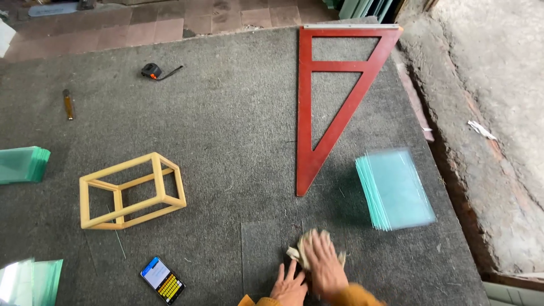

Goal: The person cleans a glass pane with a cloth and then sorts a stack of glass panes by moving them one by one on a workbench.

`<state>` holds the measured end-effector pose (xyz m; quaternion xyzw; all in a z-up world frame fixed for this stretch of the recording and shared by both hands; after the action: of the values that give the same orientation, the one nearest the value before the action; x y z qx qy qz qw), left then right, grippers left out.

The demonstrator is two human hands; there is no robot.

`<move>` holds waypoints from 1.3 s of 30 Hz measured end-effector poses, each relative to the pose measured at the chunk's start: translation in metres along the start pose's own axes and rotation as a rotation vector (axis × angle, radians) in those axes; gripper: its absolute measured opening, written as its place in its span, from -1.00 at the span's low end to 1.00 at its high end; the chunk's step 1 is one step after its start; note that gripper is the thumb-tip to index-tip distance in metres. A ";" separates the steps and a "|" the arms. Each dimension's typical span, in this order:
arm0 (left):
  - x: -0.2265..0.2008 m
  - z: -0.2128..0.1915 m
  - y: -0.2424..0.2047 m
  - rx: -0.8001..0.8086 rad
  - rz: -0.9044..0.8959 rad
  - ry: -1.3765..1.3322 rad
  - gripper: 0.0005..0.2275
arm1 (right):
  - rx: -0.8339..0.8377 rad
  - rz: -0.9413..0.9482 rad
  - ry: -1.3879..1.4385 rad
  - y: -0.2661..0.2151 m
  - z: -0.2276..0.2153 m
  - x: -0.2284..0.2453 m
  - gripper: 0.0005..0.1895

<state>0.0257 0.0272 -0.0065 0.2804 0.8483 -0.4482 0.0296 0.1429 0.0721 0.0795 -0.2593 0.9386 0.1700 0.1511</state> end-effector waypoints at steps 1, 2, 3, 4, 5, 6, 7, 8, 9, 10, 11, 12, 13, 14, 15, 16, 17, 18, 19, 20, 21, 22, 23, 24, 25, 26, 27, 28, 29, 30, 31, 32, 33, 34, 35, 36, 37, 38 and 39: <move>0.006 0.008 0.002 -0.006 -0.002 -0.001 -0.46 | -0.005 -0.003 -0.003 -0.024 0.013 0.003 0.23; 0.008 0.017 0.001 -0.054 0.077 -0.056 -0.55 | 0.005 -0.074 0.056 -0.051 0.025 0.013 0.18; 0.009 0.027 0.000 -0.103 0.155 -0.111 -0.59 | 0.015 -0.145 0.115 -0.078 0.037 0.022 0.20; 0.016 0.048 0.008 -0.102 0.156 -0.112 -0.59 | 0.017 -0.145 0.115 -0.071 0.028 0.007 0.20; 0.021 0.061 0.013 -0.285 0.196 -0.059 -0.62 | 0.028 -0.143 0.002 -0.065 0.020 -0.009 0.20; 0.025 0.075 0.017 -0.468 0.234 -0.005 -0.64 | 0.038 -0.143 -0.110 -0.059 0.011 -0.024 0.20; 0.021 0.053 0.007 -0.468 0.233 -0.008 -0.64 | 0.038 -0.146 -0.109 -0.050 0.029 -0.028 0.20; 0.019 0.043 0.001 -0.224 0.184 0.033 -0.52 | 0.054 -0.084 -0.015 -0.041 0.048 -0.034 0.14; 0.017 0.034 -0.009 0.022 0.137 0.072 -0.39 | 0.068 -0.021 0.078 -0.032 0.066 -0.040 0.08; 0.016 0.021 -0.015 0.018 0.132 0.069 -0.39 | 0.064 -0.026 0.078 0.000 0.040 -0.042 0.08; 0.016 0.014 -0.020 0.112 0.114 0.078 -0.39 | 0.480 0.133 0.409 0.024 0.037 -0.047 -0.02; 0.013 0.006 -0.024 0.206 0.104 0.086 -0.38 | 0.897 0.314 0.730 0.036 0.027 -0.047 -0.11; 0.012 0.019 -0.016 0.201 0.107 0.082 -0.38 | 0.898 0.312 0.723 0.021 0.036 -0.036 -0.11; 0.014 0.027 -0.008 0.106 0.122 0.030 -0.47 | 0.462 0.167 0.367 0.025 0.027 -0.030 -0.02; 0.016 0.034 0.000 0.010 0.136 -0.021 -0.55 | 0.023 0.039 0.008 0.021 0.013 -0.015 0.10; 0.017 0.052 0.011 0.007 0.139 -0.020 -0.55 | 0.022 0.039 0.004 -0.002 0.020 -0.007 0.10; 0.026 0.066 0.023 -0.045 -0.021 -0.278 -0.64 | 0.006 -0.055 0.083 -0.024 0.028 0.005 0.16; 0.036 0.083 0.034 -0.092 -0.182 -0.535 -0.68 | -0.008 -0.149 0.162 -0.048 0.035 0.018 0.24; 0.035 0.074 0.030 -0.093 -0.178 -0.534 -0.68 | -0.007 -0.148 0.158 -0.051 0.027 0.003 0.24; 0.037 0.065 0.027 -0.090 -0.181 -0.531 -0.69 | -0.025 -0.231 0.154 -0.053 0.018 -0.007 0.31; 0.038 0.055 0.024 -0.086 -0.184 -0.527 -0.69 | -0.043 -0.314 0.151 -0.055 0.009 -0.017 0.40; 0.039 0.046 0.019 -0.084 -0.190 -0.525 -0.69 | -0.044 -0.311 0.147 -0.057 0.025 -0.024 0.40; 0.040 0.038 0.014 -0.081 -0.197 -0.522 -0.69 | 0.040 -0.199 0.096 -0.060 0.044 -0.036 0.31; 0.038 0.030 0.010 -0.079 -0.202 -0.524 -0.69 | 0.127 -0.091 0.044 -0.065 0.063 -0.051 0.23; 0.035 0.022 0.006 -0.076 -0.208 -0.525 -0.68 | 0.127 -0.090 0.041 -0.037 0.053 -0.052 0.23; 0.028 0.015 0.003 -0.074 -0.211 -0.533 -0.68 | 0.469 0.090 0.349 -0.019 0.060 -0.060 0.06; 0.020 0.009 -0.001 -0.073 -0.214 -0.542 -0.67 | 0.803 0.288 0.655 -0.007 0.063 -0.062 -0.11; 0.027 0.016 0.006 -0.074 -0.214 -0.543 -0.67 | 0.803 0.287 0.654 0.015 0.032 -0.061 -0.11; 0.035 0.018 0.012 -0.167 -0.212 -0.676 -0.61 | 0.986 0.270 0.626 0.030 0.005 -0.058 -0.15; 0.048 0.020 0.017 -0.257 -0.208 -0.801 -0.42 | 1.167 0.255 0.600 0.045 -0.024 -0.053 -0.18; 0.048 0.028 0.024 -0.257 -0.208 -0.796 -0.42 | 1.165 0.259 0.603 0.013 0.014 -0.024 -0.18; 0.053 0.031 0.030 -0.379 -0.260 -0.865 -0.45 | 0.576 0.079 0.355 -0.001 0.030 -0.005 0.15; 0.058 0.035 0.035 -0.503 -0.311 -0.932 -0.48 | -0.013 -0.085 0.096 -0.033 0.030 0.016 0.49; 0.059 0.048 0.050 -0.501 -0.305 -0.928 -0.48 | -0.011 -0.079 0.092 -0.054 0.028 0.020 0.49; 0.062 0.060 0.063 -0.564 -0.320 -0.968 -0.44 | -0.003 -0.070 0.146 -0.075 0.026 0.024 0.22; 0.064 0.075 0.075 -0.620 -0.335 -1.007 -0.39 | 0.011 -0.059 0.204 -0.100 0.023 0.031 -0.03; 0.053 0.069 0.070 -0.611 -0.329 -1.003 -0.39 | 0.018 -0.050 0.203 -0.126 0.047 0.018 -0.03; 0.046 0.072 0.068 -0.443 -0.465 -1.063 -0.32 | 0.145 -0.115 0.337 -0.154 0.078 0.010 -0.16; 0.037 0.075 0.064 -0.271 -0.602 -1.114 -0.23 | 0.272 -0.178 0.473 -0.183 0.107 0.003 -0.29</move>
<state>0.0117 0.0137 -0.1105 -0.2507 0.7965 -0.4040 0.3735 0.2597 -0.0349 -0.0616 -0.3505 0.9355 -0.0367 -0.0241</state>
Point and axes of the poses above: each hand's wrist, its own y-axis towards the middle knuckle, its own z-axis out of the palm, x = y × z, the point moved 5 cm from there along y, towards the middle knuckle, and after that the axes turned 9 degrees about -z, right-handed, at the moved point
